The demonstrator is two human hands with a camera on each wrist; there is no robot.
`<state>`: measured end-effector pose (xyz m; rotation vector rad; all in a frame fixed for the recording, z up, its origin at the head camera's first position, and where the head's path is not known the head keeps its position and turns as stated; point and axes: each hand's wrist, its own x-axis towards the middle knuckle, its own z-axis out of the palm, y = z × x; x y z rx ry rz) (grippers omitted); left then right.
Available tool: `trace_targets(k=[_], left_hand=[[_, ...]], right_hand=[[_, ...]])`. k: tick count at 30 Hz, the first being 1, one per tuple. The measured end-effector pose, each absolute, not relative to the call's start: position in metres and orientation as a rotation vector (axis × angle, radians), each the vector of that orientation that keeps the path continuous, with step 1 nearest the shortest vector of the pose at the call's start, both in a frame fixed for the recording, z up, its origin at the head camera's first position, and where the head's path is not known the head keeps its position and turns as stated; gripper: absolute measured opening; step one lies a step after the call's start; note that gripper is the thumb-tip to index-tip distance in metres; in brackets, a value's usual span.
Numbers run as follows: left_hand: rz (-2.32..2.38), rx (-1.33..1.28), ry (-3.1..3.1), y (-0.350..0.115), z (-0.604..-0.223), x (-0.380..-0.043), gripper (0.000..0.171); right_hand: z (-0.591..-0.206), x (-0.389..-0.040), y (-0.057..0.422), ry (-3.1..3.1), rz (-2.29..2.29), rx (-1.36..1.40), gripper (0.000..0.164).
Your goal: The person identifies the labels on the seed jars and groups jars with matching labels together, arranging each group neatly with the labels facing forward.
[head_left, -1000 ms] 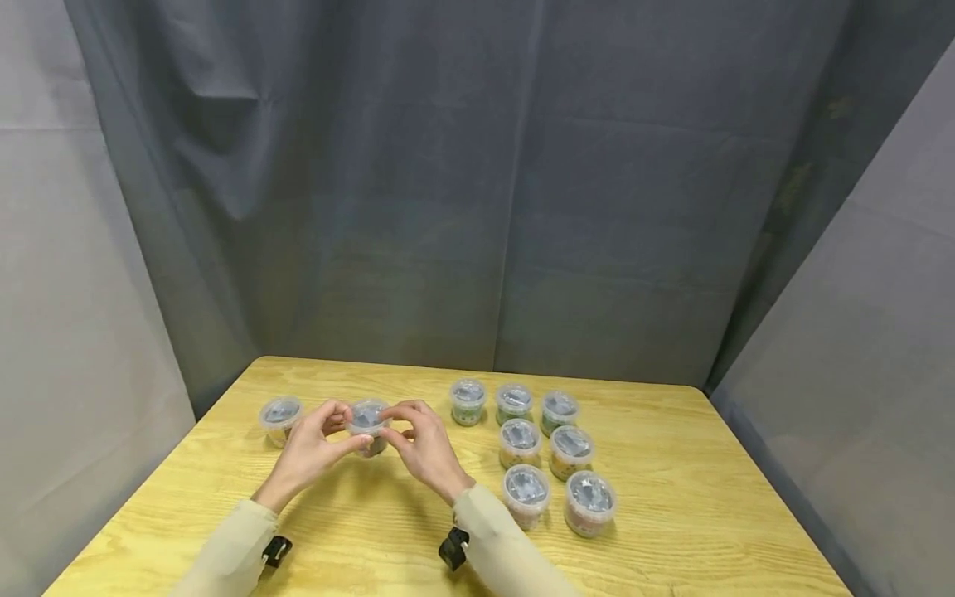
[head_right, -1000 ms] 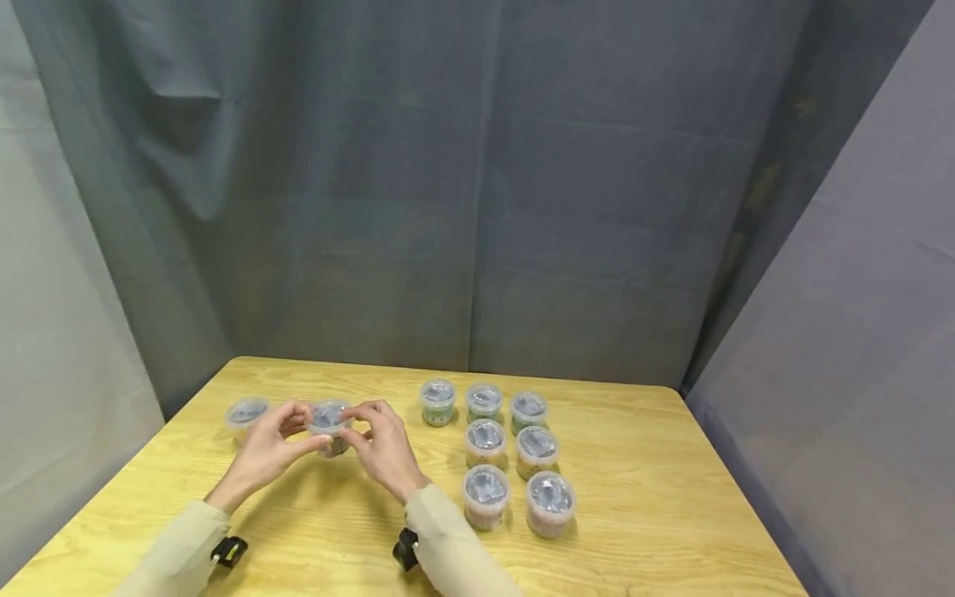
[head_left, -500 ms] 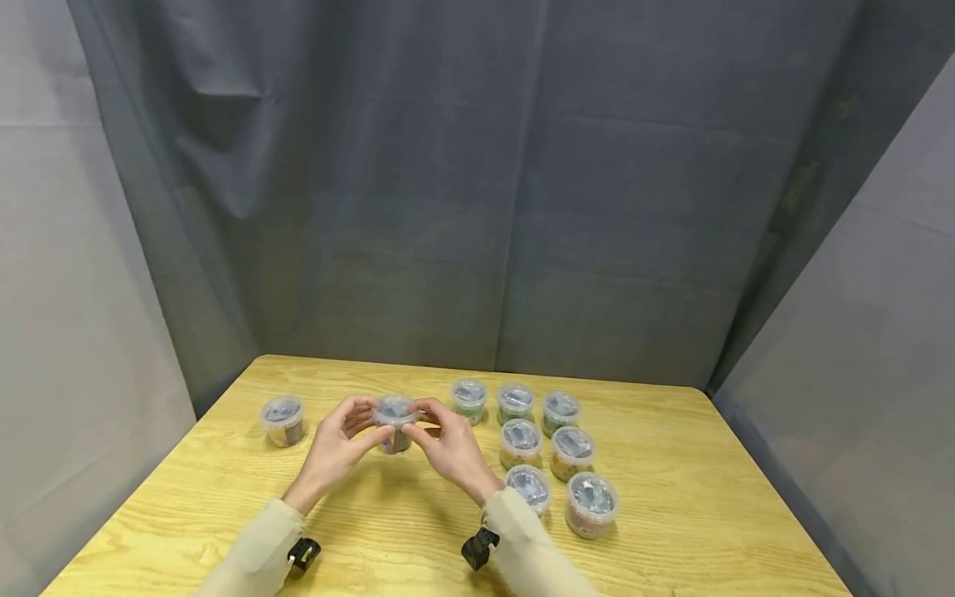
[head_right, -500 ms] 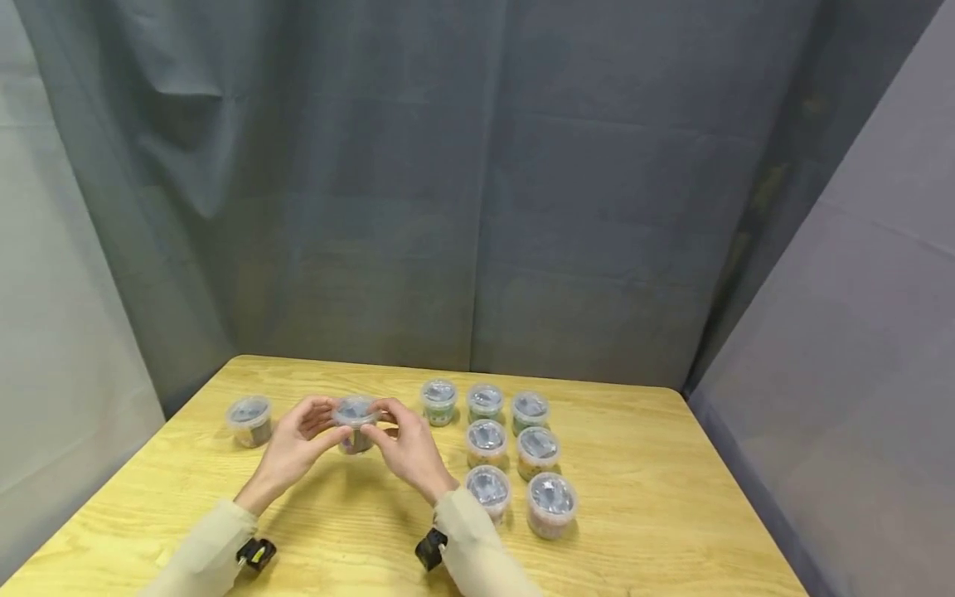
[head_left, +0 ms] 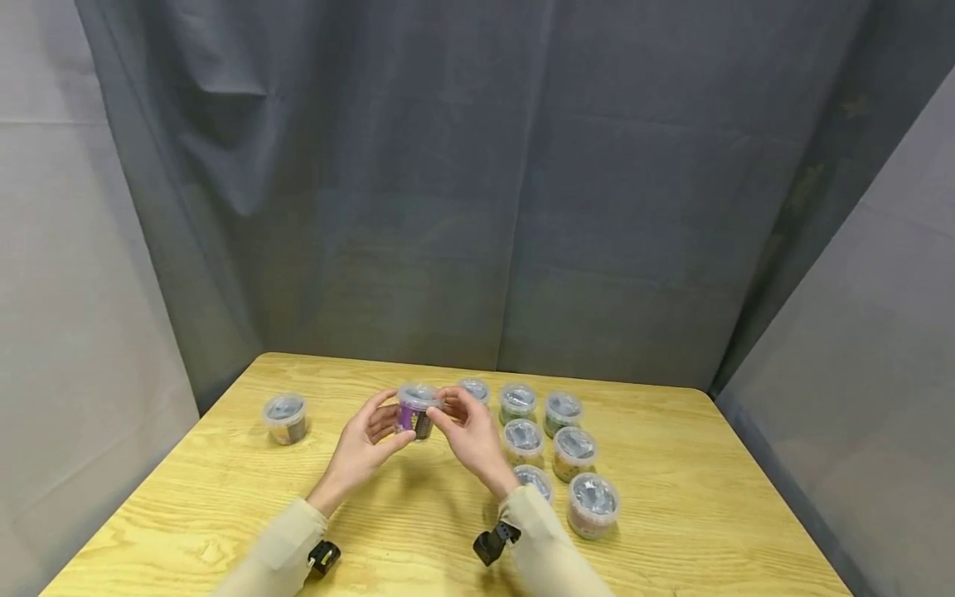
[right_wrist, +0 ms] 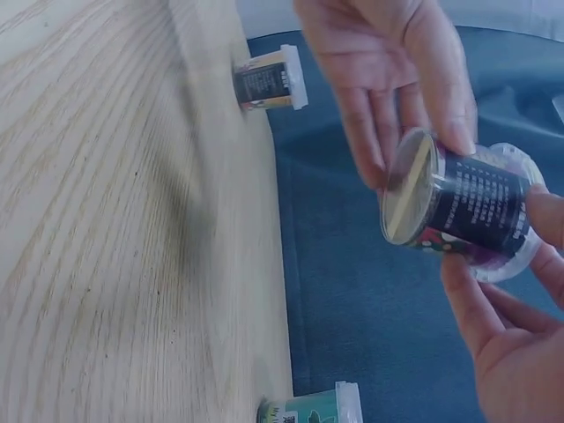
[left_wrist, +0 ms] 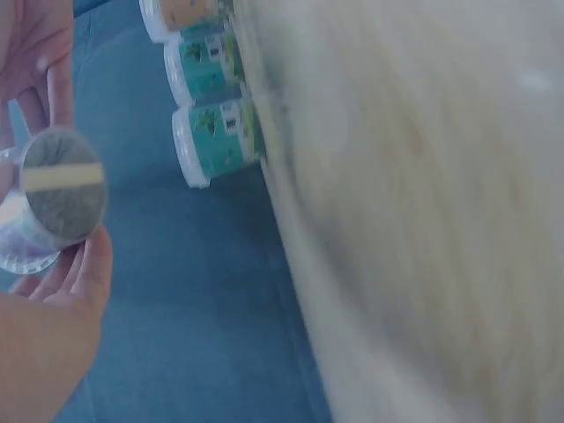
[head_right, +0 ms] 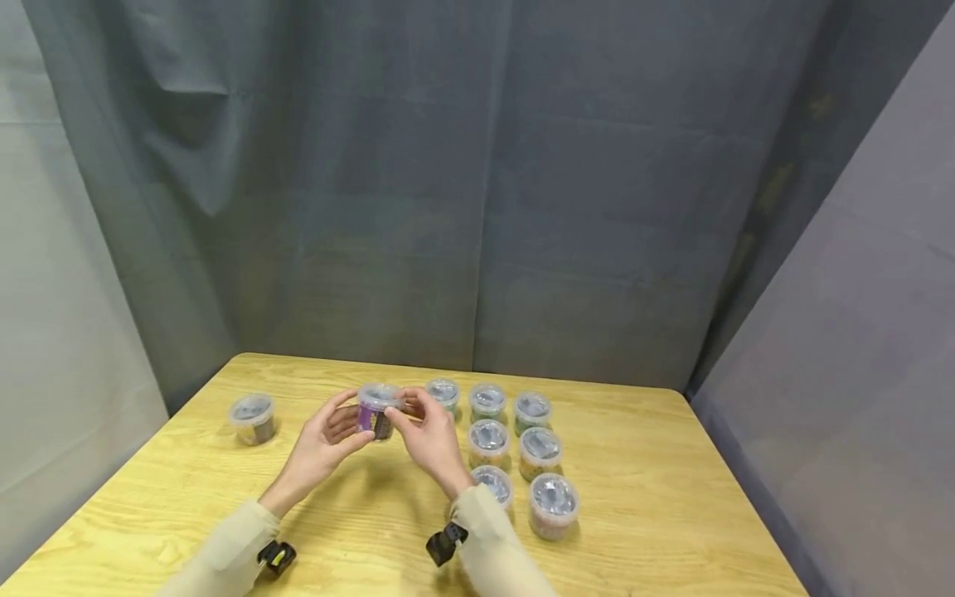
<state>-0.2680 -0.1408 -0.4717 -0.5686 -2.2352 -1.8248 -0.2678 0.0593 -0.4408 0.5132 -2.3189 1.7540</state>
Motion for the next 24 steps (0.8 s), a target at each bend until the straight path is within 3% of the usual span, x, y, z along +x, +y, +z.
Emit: trace_targets(k=[9,18,24], left_hand=[[-1.938,-0.45,-2.277,-0.125,-0.474,-0.269,0.056],[-1.949,-0.505,-2.292,-0.113,-0.473,-0.265,0.063],[-2.001,-0.603,-2.331,-0.112,-0.475,-0.27,0.055]], right_hand=[[-0.434,-0.263,0.068,-2.299,1.777,0.365,0.029],[-0.433,-0.262,0.079,-2.306,1.756,0.306,0.035],[-0.434,-0.263,0.087,-2.279,1.804,0.297,0.035]])
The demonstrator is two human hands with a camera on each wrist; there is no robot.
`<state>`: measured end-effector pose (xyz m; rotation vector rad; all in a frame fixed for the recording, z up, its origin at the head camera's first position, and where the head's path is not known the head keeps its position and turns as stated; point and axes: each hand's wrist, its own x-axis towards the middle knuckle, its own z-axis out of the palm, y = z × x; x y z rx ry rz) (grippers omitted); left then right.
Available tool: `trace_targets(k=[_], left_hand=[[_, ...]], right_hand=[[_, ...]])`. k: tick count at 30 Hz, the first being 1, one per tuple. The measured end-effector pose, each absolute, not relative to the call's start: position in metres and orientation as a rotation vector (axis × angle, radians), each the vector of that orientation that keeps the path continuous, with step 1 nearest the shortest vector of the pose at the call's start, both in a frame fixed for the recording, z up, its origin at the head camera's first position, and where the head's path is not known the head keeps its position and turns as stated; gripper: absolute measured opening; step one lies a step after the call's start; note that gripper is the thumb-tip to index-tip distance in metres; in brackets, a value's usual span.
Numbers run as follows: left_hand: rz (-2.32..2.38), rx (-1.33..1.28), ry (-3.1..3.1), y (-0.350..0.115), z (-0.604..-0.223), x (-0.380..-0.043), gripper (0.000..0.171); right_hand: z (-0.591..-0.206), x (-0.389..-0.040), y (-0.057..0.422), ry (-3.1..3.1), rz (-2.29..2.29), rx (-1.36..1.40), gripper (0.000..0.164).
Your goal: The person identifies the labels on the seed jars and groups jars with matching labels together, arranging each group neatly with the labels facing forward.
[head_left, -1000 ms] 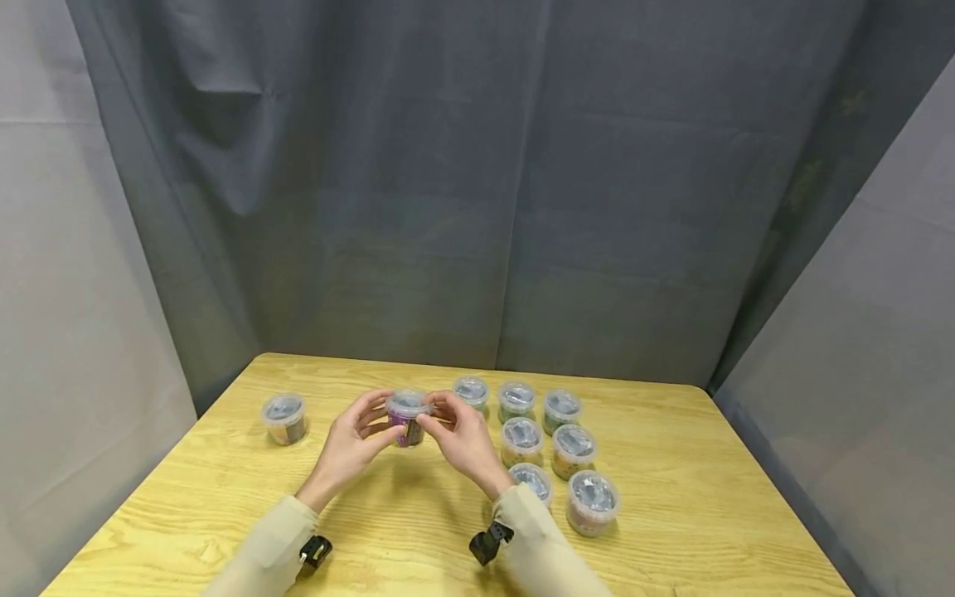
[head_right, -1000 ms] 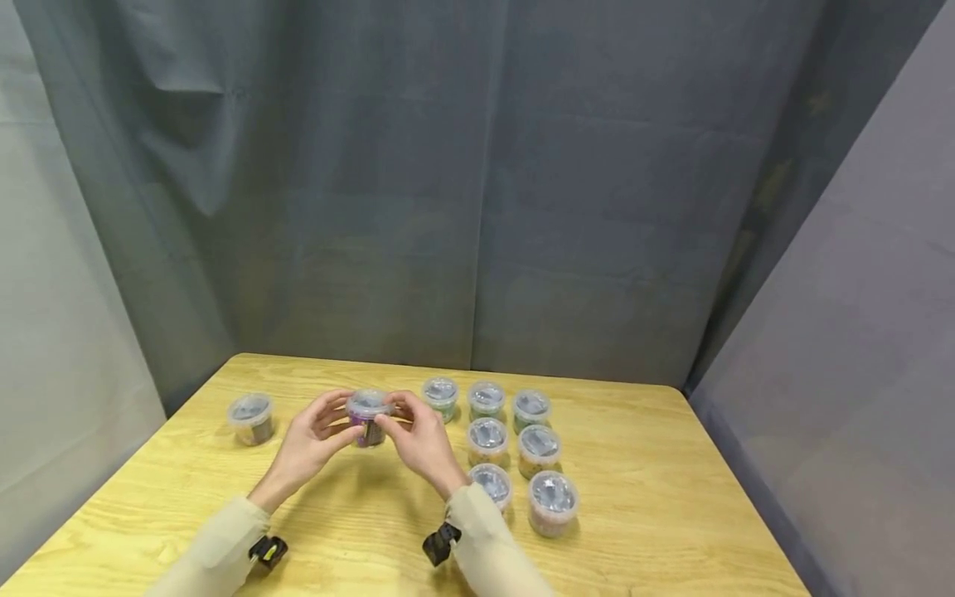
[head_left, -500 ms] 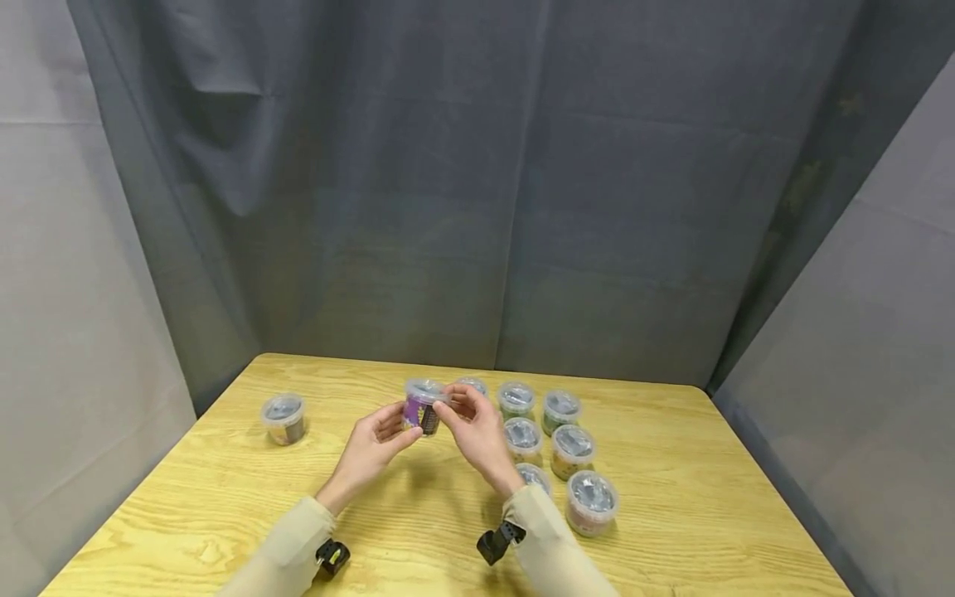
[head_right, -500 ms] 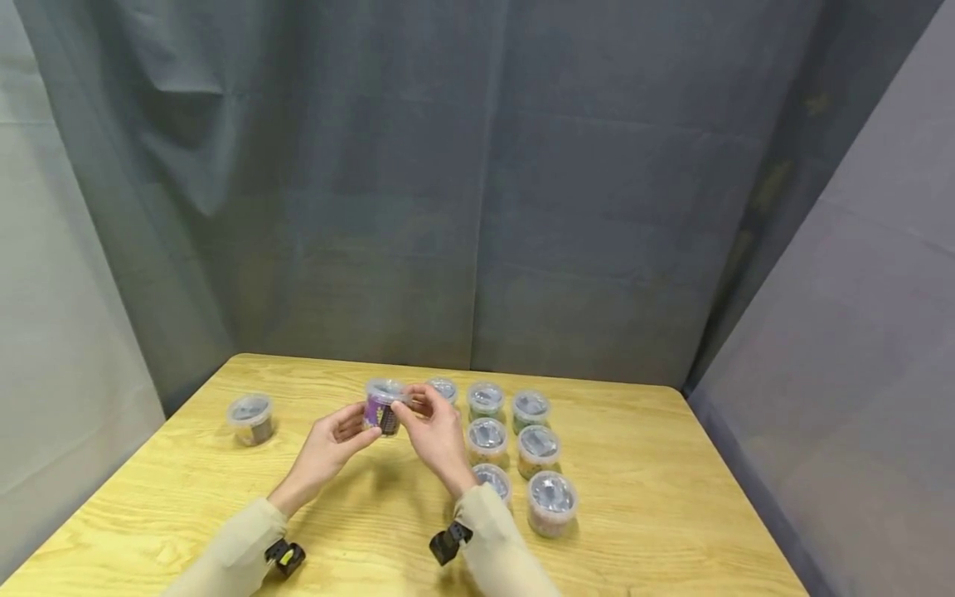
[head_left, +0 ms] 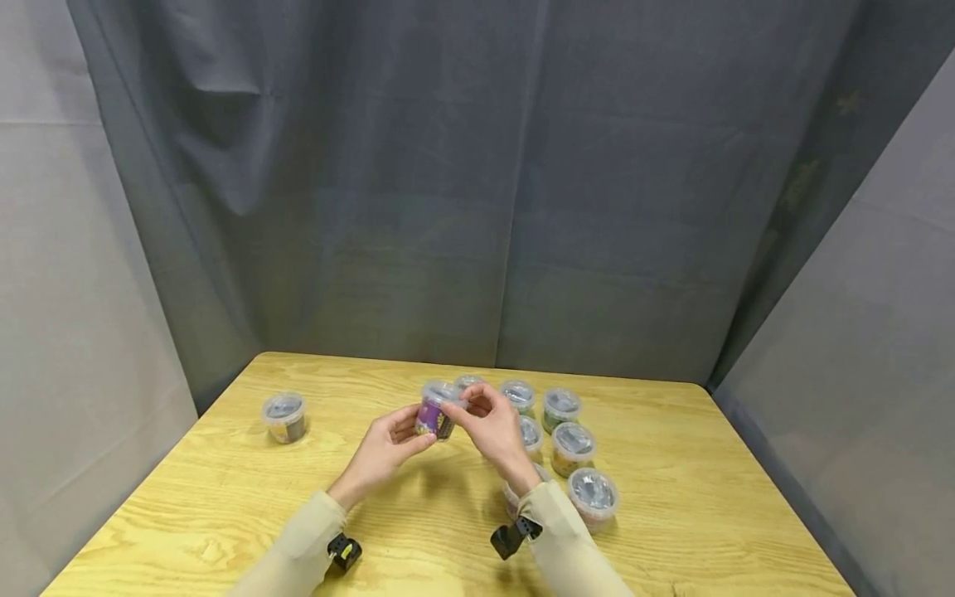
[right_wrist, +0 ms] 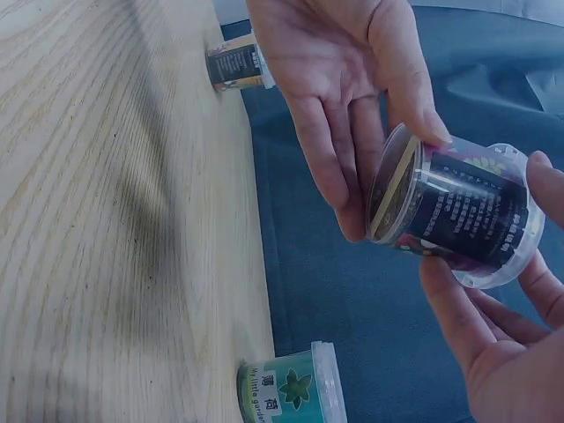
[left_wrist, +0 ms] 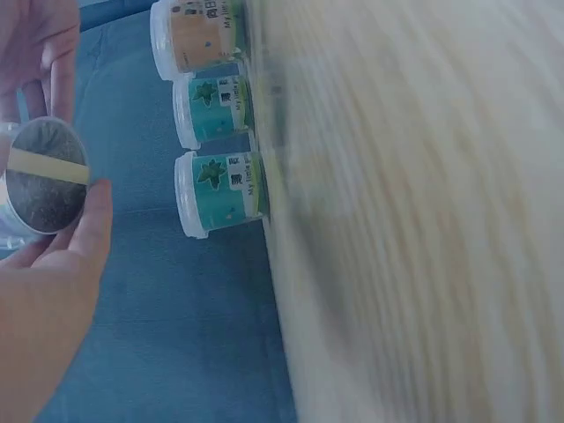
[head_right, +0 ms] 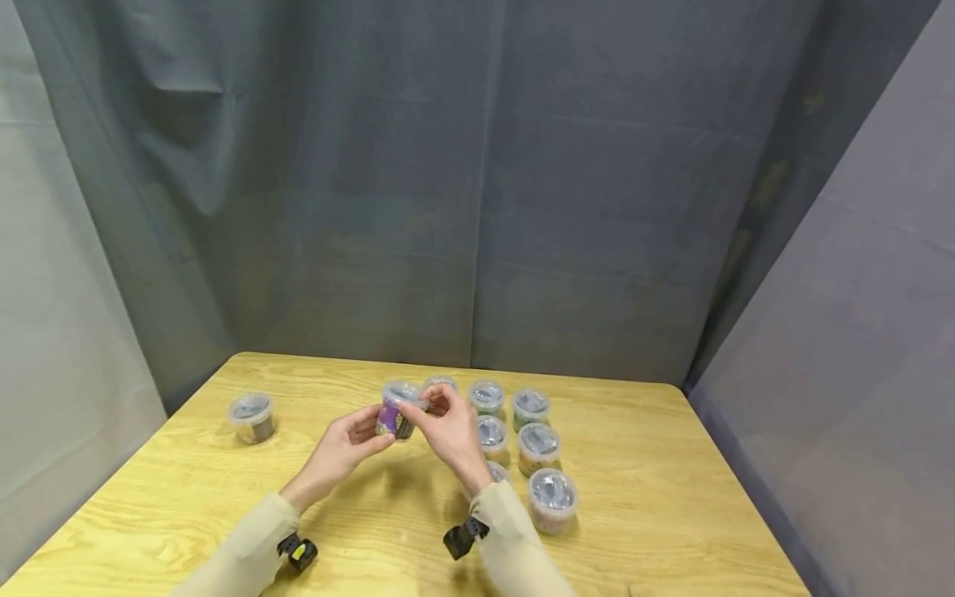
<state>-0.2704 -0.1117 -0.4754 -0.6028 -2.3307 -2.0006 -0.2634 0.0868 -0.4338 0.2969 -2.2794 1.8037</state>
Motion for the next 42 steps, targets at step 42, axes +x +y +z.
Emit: trace_targets(k=[42], left_hand=[[-2.011,-0.538,-2.125,-0.08,-0.475,-0.268,0.056]], right_hand=[[-0.429,-0.264,0.106,-2.209,2.007,0.165,0.039]])
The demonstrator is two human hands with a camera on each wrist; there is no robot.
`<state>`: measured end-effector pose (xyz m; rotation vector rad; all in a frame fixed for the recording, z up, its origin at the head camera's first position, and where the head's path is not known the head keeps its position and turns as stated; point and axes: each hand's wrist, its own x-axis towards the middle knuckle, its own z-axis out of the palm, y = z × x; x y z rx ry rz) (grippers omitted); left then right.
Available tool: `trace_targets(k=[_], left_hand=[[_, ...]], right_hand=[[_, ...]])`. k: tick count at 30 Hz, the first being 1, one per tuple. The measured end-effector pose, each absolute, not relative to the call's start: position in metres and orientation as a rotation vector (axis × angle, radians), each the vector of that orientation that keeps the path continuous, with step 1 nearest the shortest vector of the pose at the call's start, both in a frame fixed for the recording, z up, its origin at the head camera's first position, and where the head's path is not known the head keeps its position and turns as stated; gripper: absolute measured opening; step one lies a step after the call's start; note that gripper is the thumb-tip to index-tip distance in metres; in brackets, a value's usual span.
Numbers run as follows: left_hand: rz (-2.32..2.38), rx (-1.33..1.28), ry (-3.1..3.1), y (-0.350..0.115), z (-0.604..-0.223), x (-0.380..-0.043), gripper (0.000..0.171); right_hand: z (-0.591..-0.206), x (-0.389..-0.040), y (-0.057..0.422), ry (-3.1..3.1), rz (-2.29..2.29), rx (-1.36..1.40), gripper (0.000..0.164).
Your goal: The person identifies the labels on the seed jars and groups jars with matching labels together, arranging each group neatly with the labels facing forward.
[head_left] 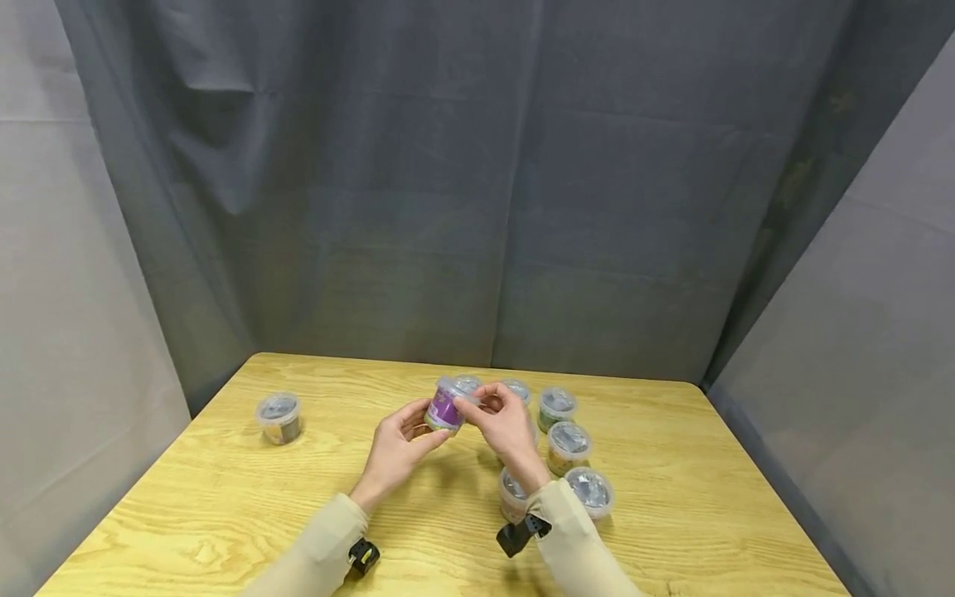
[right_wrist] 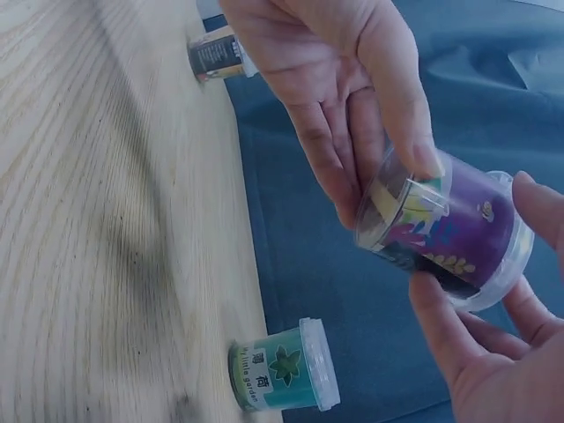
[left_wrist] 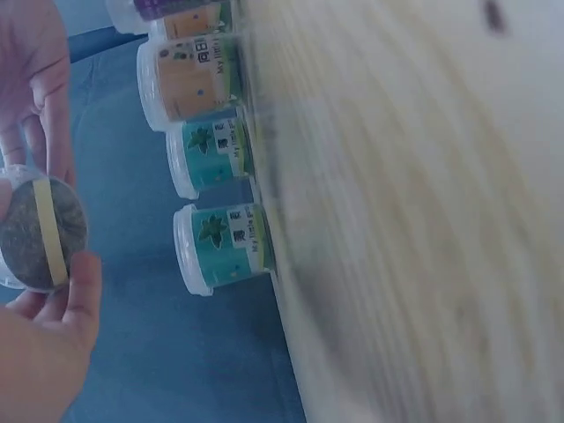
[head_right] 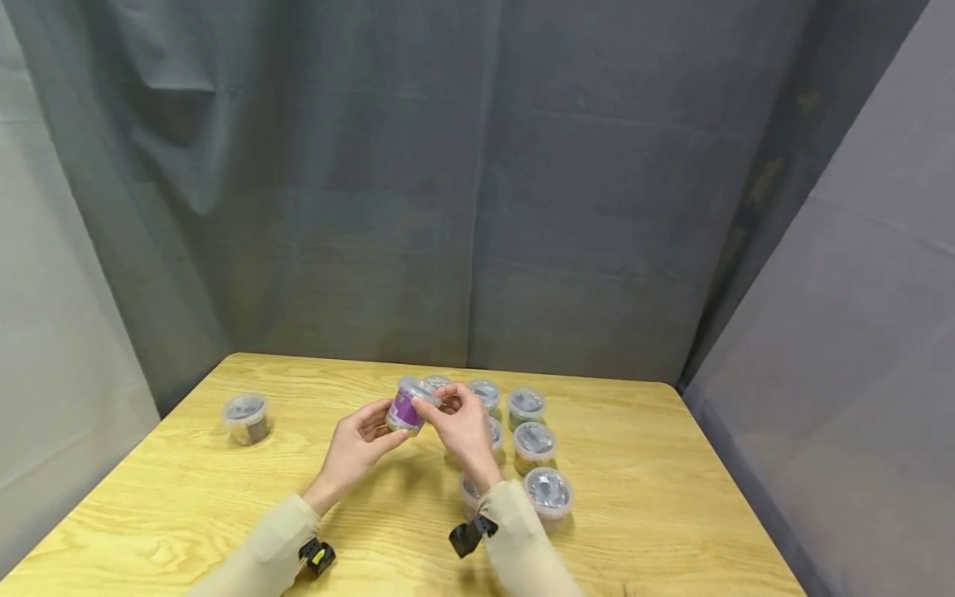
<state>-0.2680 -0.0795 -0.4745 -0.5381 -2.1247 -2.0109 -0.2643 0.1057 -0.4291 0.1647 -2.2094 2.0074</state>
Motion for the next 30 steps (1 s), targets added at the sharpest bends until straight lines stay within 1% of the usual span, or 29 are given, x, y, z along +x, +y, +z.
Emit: trace_targets(k=[4,8,10,15,20,23,27,30], left_hand=[[-1.985,-0.524,-2.149,-0.08,-0.474,-0.267,0.055],[-2.007,-0.568,-2.193,-0.081,-0.473,-0.268,0.052],[-2.005,-0.57,-2.205,-0.08,-0.472,-0.268,0.052],[-1.926,-0.531,-2.24,-0.078,-0.472,-0.268,0.057],[-1.961,-0.554,-2.255,-0.077,-0.47,-0.267,0.062],[-1.955,-0.549,-2.24,-0.076,-0.47,-0.266,0.064],[-1.887,-0.524,-2.235,-0.074,-0.471,-0.267,0.06],[-1.896,-0.529,-2.242,-0.074,-0.47,-0.269,0.052]], right_hand=[[-0.431,-0.265,0.106,-2.162,2.067,0.16,0.035],[-0.433,-0.265,0.109,-2.121,2.129,0.171,0.031],[-0.434,-0.265,0.11,-2.128,2.129,0.174,0.032],[-0.433,-0.264,0.112,-2.177,2.057,0.15,0.037],[-0.433,-0.265,0.115,-2.152,2.094,0.181,0.029],[-0.434,-0.266,0.116,-2.162,2.076,0.193,0.027],[-0.433,-0.265,0.118,-2.18,2.049,0.207,0.029],[-0.433,-0.264,0.123,-2.228,2.026,0.202,0.032]])
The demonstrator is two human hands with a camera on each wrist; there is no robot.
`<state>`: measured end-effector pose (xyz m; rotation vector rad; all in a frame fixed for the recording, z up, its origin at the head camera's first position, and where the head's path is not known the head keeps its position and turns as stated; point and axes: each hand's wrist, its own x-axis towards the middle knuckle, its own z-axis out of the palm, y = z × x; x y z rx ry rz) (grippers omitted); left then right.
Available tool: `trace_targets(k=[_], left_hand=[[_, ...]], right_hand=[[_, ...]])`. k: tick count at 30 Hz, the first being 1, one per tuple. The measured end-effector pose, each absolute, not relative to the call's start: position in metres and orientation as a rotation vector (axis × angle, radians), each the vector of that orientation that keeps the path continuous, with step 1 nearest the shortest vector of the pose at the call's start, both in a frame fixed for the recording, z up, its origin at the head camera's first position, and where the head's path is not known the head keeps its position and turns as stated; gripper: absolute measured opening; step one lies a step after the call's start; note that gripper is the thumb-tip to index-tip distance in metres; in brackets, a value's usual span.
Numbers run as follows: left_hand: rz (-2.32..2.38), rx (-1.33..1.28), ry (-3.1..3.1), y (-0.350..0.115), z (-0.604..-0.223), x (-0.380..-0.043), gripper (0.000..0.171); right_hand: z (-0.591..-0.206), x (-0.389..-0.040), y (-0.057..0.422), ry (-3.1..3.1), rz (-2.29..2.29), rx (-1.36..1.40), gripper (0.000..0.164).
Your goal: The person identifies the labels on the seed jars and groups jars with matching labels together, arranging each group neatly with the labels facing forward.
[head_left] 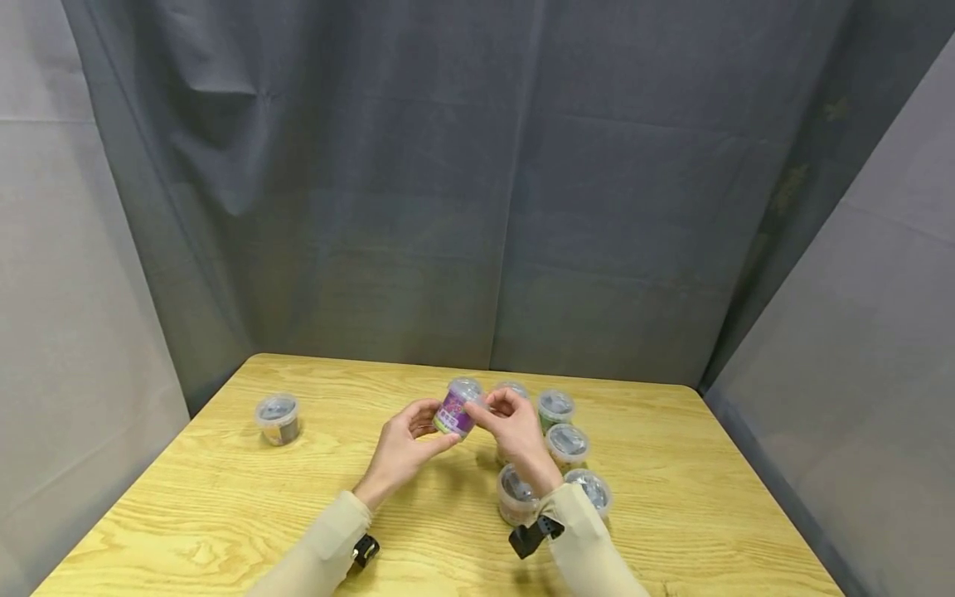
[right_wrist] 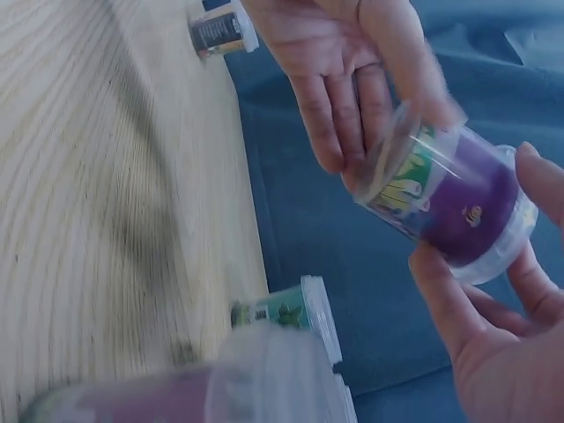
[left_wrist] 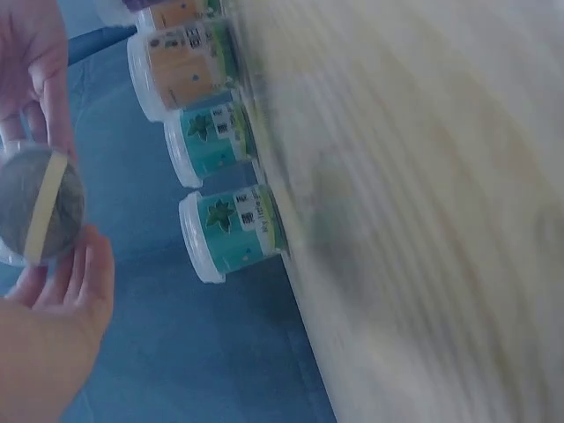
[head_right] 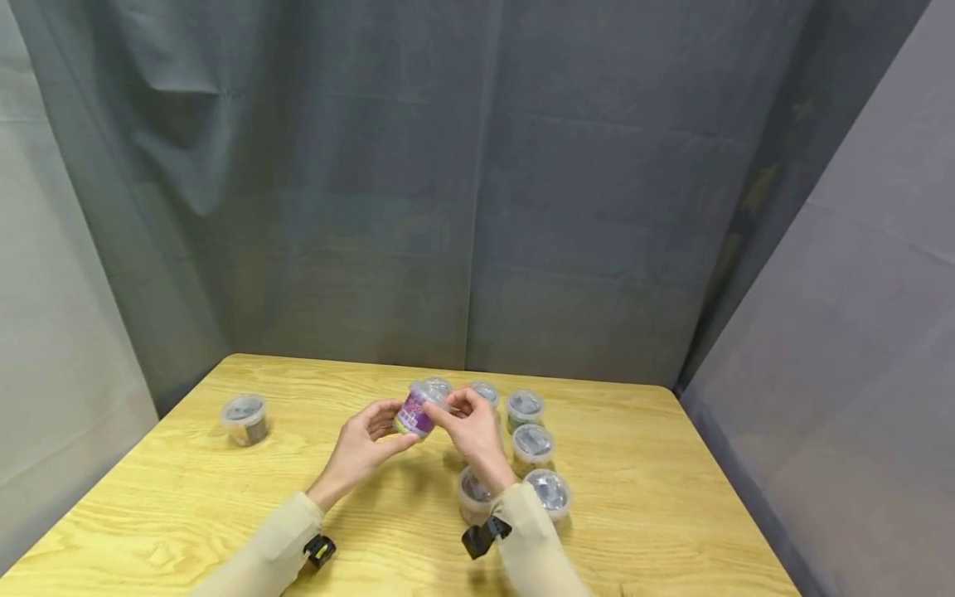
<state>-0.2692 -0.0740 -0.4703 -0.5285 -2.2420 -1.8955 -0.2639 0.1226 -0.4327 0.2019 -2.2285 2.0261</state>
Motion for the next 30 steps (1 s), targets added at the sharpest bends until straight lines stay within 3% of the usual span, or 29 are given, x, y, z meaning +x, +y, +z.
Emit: trace_targets(k=[11,20,30], left_hand=[[-1.845,-0.734,-2.349,-0.081,-0.461,-0.278,0.047],[-1.806,-0.948,-2.532,-0.086,-0.464,-0.28,0.029],[-1.475,-1.059,-2.656,-0.089,-0.473,-0.275,0.035]], right_hand=[[-0.436,-0.263,0.136,-2.551,1.709,0.443,0.03],[-0.444,-0.26,0.146,-2.655,1.591,0.714,0.024],[-0.455,-0.259,0.149,-2.726,1.317,0.918,0.025]])
